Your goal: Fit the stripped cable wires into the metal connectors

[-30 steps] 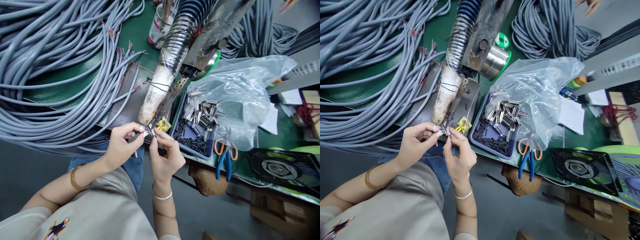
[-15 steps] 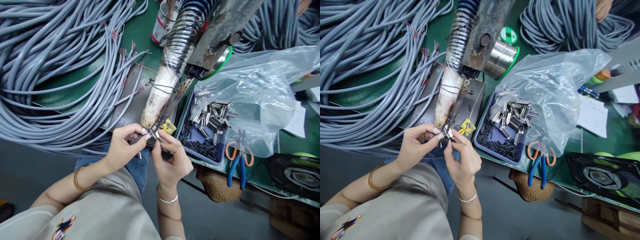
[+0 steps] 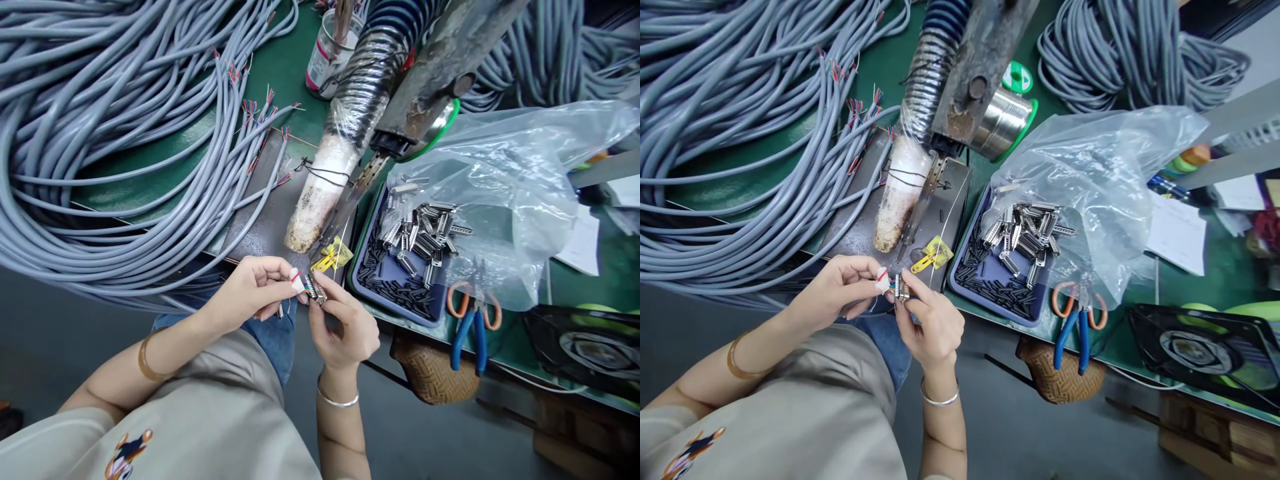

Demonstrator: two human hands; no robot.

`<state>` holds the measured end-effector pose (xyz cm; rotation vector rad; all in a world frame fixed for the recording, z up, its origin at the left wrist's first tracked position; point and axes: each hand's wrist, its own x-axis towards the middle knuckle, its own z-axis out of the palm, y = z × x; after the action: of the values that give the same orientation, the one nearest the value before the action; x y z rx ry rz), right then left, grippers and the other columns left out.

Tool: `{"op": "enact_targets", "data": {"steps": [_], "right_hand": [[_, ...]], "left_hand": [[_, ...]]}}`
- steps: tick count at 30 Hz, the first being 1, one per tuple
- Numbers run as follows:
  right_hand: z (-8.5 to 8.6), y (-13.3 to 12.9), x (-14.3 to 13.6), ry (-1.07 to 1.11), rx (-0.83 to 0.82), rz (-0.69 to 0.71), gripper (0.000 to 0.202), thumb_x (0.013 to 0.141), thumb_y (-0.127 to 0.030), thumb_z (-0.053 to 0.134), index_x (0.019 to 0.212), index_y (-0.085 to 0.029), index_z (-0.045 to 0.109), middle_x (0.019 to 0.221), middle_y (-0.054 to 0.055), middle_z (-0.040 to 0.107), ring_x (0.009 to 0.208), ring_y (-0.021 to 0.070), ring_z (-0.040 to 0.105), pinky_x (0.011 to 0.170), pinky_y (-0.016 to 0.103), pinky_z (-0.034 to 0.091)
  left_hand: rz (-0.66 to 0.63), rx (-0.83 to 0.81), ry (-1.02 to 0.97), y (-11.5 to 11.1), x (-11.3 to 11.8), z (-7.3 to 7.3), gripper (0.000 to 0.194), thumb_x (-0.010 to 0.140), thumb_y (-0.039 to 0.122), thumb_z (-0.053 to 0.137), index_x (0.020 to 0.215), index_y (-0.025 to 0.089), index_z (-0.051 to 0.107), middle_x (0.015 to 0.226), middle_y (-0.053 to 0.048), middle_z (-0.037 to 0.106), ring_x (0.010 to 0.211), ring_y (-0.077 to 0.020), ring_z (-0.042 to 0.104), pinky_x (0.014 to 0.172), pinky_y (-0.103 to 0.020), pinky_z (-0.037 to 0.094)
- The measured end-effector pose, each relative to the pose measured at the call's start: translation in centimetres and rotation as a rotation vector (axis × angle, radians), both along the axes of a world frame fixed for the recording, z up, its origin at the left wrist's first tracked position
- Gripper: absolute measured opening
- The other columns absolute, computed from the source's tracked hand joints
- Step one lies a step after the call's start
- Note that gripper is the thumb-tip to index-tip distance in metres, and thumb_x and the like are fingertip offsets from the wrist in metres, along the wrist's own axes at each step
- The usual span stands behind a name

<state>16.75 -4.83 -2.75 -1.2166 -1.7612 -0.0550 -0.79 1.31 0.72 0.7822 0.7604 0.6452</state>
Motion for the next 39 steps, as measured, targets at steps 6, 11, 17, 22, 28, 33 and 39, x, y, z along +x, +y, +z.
{"op": "enact_targets", "data": {"steps": [6, 11, 17, 22, 28, 33, 39], "right_hand": [[0.9, -0.3, -1.1, 0.278, -0.187, -0.058, 0.012, 0.093, -0.016, 0.069, 0.091, -0.024, 0.059, 0.079, -0.003, 0.072, 0.063, 0.0104, 0.065, 0.056, 0.022, 0.051], [2.3, -0.4, -1.8, 0.523, -0.450, -0.093, 0.017, 0.096, -0.029, 0.067, 0.084, -0.023, 0.056, 0.072, -0.005, 0.063, 0.054, 0.0080, 0.051, 0.050, 0.020, 0.043], [2.9, -0.2, -1.8, 0.668, -0.524, -0.053, 0.023, 0.094, -0.036, 0.069, 0.081, -0.022, 0.055, 0.069, -0.006, 0.060, 0.052, 0.0071, 0.049, 0.049, 0.019, 0.040], [2.9, 0.0, -1.5, 0.772, -0.575, 0.053, 0.024, 0.094, -0.036, 0.070, 0.081, -0.022, 0.054, 0.068, -0.007, 0.058, 0.051, 0.0064, 0.046, 0.048, 0.018, 0.037], [3.2, -0.2, -1.5, 0.648, -0.551, -0.095, 0.025, 0.093, -0.037, 0.070, 0.080, -0.022, 0.056, 0.068, -0.006, 0.059, 0.051, 0.0069, 0.048, 0.050, 0.020, 0.040], [3.1, -0.3, -1.5, 0.626, -0.568, -0.110, 0.024, 0.094, -0.037, 0.070, 0.081, -0.022, 0.057, 0.067, -0.006, 0.060, 0.052, 0.0078, 0.051, 0.051, 0.021, 0.044], [2.7, -0.4, -1.5, 0.615, -0.575, -0.116, 0.022, 0.095, -0.037, 0.068, 0.083, -0.022, 0.057, 0.066, -0.007, 0.060, 0.054, 0.0091, 0.056, 0.054, 0.023, 0.048]], "left_hand": [[0.058, 0.061, -0.025, -0.7, -0.3, 0.4, 0.024, 0.086, 0.032, 0.078, 0.088, 0.017, 0.059, 0.070, 0.005, 0.063, 0.038, -0.0005, 0.042, 0.038, -0.014, 0.031], [0.068, 0.124, -0.049, -1.2, -0.8, 0.4, 0.028, 0.084, 0.037, 0.080, 0.089, 0.017, 0.061, 0.062, 0.006, 0.057, 0.043, -0.0032, 0.042, 0.042, -0.016, 0.037], [0.046, 0.328, -0.006, -1.5, -1.5, -0.1, 0.020, 0.087, 0.034, 0.078, 0.087, 0.014, 0.073, 0.075, -0.004, 0.069, 0.058, -0.0096, 0.058, 0.055, -0.021, 0.049], [0.007, 0.727, 0.078, -1.5, -1.5, -0.8, 0.016, 0.094, 0.016, 0.067, 0.087, 0.017, 0.080, 0.084, -0.009, 0.079, 0.080, -0.0170, 0.072, 0.076, -0.028, 0.057], [0.023, 0.634, 0.166, -1.9, -1.2, -0.8, 0.013, 0.090, 0.014, 0.066, 0.086, 0.014, 0.079, 0.084, -0.010, 0.079, 0.075, -0.0163, 0.071, 0.069, -0.025, 0.055], [0.038, 0.370, 0.145, -2.0, -0.9, -0.5, 0.012, 0.083, 0.023, 0.074, 0.086, 0.012, 0.074, 0.075, -0.005, 0.072, 0.058, -0.0098, 0.058, 0.056, -0.022, 0.047], [0.005, 0.167, 0.044, -1.7, -1.0, -0.3, 0.019, 0.079, 0.027, 0.077, 0.087, 0.014, 0.065, 0.051, 0.008, 0.050, 0.045, -0.0050, 0.042, 0.048, -0.017, 0.037]]}}
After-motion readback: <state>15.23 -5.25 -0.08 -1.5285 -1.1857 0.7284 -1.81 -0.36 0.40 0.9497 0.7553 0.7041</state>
